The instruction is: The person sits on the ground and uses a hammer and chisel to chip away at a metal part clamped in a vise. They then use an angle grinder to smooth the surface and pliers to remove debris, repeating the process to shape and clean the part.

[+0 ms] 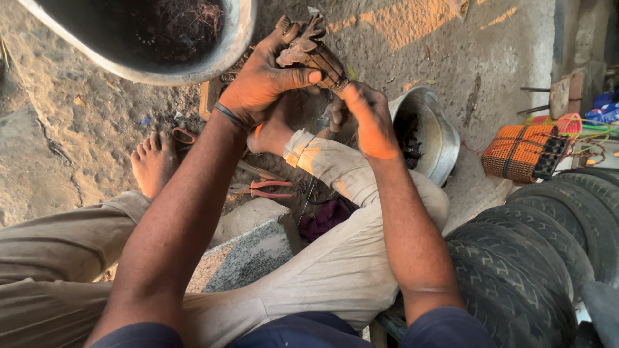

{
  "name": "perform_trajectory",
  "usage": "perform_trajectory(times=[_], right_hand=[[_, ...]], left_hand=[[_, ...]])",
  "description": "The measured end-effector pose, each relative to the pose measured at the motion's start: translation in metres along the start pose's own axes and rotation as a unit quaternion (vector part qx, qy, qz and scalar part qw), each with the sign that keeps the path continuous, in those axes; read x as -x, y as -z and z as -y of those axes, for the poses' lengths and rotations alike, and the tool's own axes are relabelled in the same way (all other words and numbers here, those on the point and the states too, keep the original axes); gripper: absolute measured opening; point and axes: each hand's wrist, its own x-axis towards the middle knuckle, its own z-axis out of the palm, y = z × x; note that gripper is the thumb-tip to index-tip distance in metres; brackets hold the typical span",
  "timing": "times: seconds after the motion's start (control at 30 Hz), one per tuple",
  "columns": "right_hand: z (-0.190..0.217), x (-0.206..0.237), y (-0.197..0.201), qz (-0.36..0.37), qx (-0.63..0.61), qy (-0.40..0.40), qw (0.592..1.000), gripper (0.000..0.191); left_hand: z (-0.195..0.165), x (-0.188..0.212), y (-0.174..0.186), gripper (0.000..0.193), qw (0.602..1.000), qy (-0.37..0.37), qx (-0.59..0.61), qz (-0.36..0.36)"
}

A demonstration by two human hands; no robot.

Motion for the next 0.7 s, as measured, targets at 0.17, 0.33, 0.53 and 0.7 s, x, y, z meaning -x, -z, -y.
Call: perform_trajectory(times=[0.17, 0.33, 0.53, 0.7], right_hand=[[0.005, 0.003, 0.000, -0.069, -0.045, -0.046, 0.996, 0.056], [0.008, 0.007, 0.007, -0.072, -0.001, -0.021, 0.997, 0.049], [0.015, 0.011, 0.006, -0.123, 0.007, -0.028, 0.992, 0.038], [0.035, 0.033, 0.020, -0.080, 0.217, 0.115, 0.966, 0.039]], left_hand=[[-0.003, 0.006, -0.015, 0.096, 0.999, -0.036, -0.004, 0.001], [-0.011, 0.011, -0.027, 0.089, 0.998, -0.006, -0.056, -0.030], [-0.025, 0.021, -0.030, 0.066, 0.993, -0.047, -0.094, 0.062], [-0.014, 0.029, -0.034, 0.030, 0.992, -0.026, -0.124, 0.005]])
